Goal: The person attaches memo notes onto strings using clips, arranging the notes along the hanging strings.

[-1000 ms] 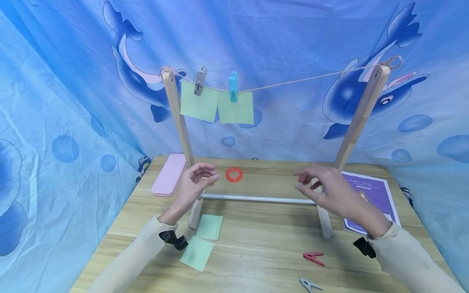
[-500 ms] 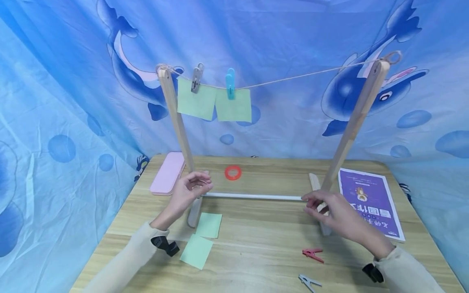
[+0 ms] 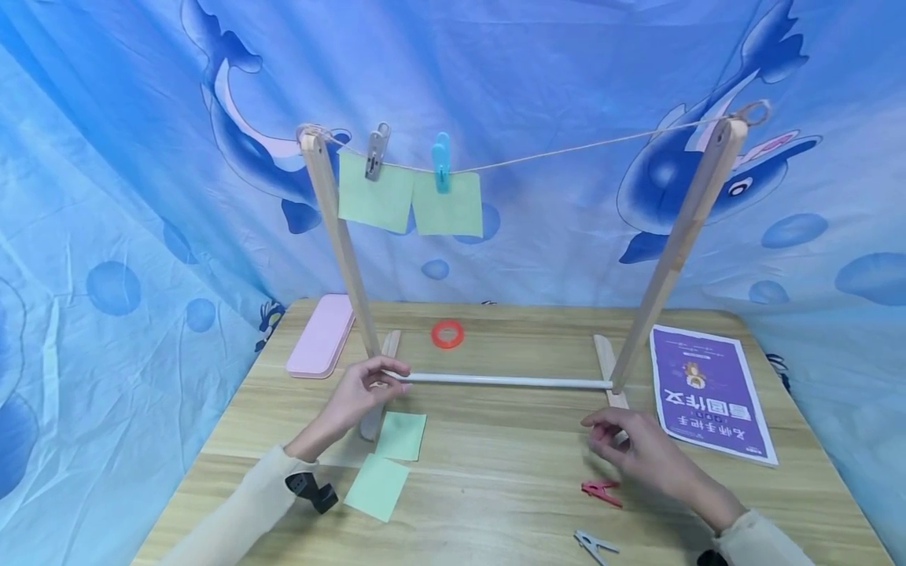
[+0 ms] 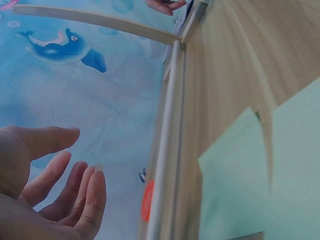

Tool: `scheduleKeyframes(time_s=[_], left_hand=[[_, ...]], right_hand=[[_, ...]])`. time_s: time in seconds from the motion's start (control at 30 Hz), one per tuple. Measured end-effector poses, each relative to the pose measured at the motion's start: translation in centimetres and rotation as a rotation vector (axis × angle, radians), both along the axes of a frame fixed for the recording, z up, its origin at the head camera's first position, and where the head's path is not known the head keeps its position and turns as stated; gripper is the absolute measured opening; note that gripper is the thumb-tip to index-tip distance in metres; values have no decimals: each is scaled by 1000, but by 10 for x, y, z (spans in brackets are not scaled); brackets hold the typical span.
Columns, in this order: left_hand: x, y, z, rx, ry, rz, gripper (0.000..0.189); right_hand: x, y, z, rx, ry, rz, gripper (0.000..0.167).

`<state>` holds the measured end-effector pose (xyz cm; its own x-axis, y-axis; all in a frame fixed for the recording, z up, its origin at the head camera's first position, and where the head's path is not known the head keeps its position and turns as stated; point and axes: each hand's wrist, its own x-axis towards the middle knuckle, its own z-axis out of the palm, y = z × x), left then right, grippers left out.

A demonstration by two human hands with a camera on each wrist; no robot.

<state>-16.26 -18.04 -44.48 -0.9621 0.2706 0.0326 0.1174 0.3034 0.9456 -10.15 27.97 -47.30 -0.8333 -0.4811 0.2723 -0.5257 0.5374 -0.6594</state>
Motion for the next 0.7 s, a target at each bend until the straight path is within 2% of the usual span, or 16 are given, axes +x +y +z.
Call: scheduleKeyframes(time_s=[0.13,0.27,0.47,0.63,0.7], left_hand=[[3,-2,-6,-76,7,-25,31],[5,-5,-13,-137,22,-49,33],[7,-10,-22,-203,23,-41,37],[10,-11,-29,-258,79,-57,39],[10,-11,-30,-283,114,-76,41]], right_hand=[[6,2,-10,9,-54,-7,23],[12,4,-14,47,-99,-40,21],[18,8,-20,45,-173,-45,20],[21,12,-23,43,-249,-29,21],[23,14,-24,50,-248,-28,20]])
